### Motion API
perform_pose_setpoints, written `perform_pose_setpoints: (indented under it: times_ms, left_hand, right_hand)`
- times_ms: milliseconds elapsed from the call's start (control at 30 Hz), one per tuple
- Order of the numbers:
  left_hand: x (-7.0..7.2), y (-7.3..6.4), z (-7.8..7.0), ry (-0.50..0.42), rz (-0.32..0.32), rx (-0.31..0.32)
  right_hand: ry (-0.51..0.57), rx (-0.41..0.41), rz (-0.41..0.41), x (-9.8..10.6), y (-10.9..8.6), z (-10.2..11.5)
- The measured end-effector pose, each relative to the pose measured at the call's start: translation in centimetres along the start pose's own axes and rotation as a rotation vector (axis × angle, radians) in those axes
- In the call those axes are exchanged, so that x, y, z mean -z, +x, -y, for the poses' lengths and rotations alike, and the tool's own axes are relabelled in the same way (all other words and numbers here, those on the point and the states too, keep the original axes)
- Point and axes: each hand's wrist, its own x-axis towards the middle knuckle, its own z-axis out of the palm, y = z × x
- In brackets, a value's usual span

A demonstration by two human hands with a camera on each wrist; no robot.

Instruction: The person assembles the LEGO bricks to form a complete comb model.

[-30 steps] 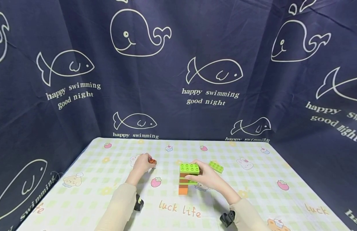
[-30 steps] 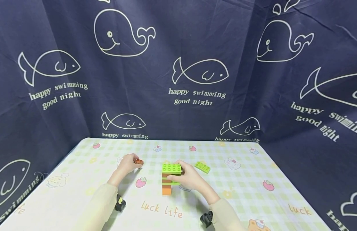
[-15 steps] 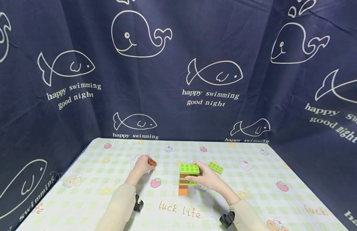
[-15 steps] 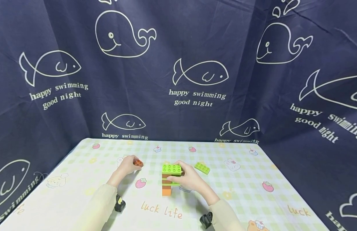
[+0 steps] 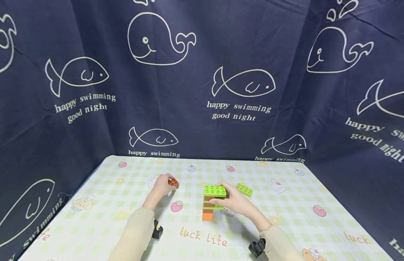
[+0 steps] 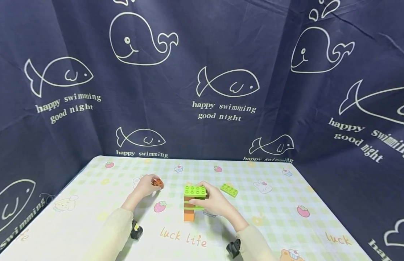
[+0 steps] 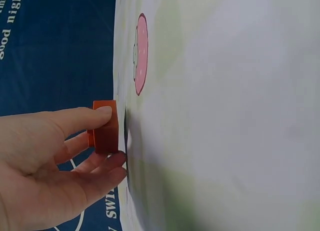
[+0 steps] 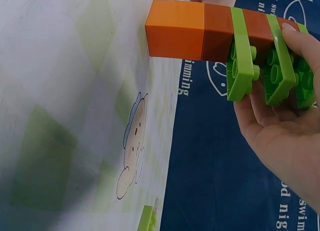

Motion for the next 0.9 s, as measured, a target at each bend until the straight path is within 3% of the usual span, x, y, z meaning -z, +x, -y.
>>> perform_pose_setpoints:
  times_ms: [233, 700, 900]
  left_hand:
    - [0.2, -0.5, -0.6, -0.012, 0.014, 0.022]
    - [1.4, -1.2, -2.7, -0.060, 0.020, -0.100]
    - [1.8, -1.6, -4.0, -0.143, 0.032, -0.113]
  right_hand:
    - [-0.028, -0.006, 0.000, 0.0, 0.0, 0.1]
    - [-0.022, 0.004, 0.025, 0.2, -0.3, 0.3]
    - [-0.018, 0.009, 0.043, 0.3, -0.1, 0.3]
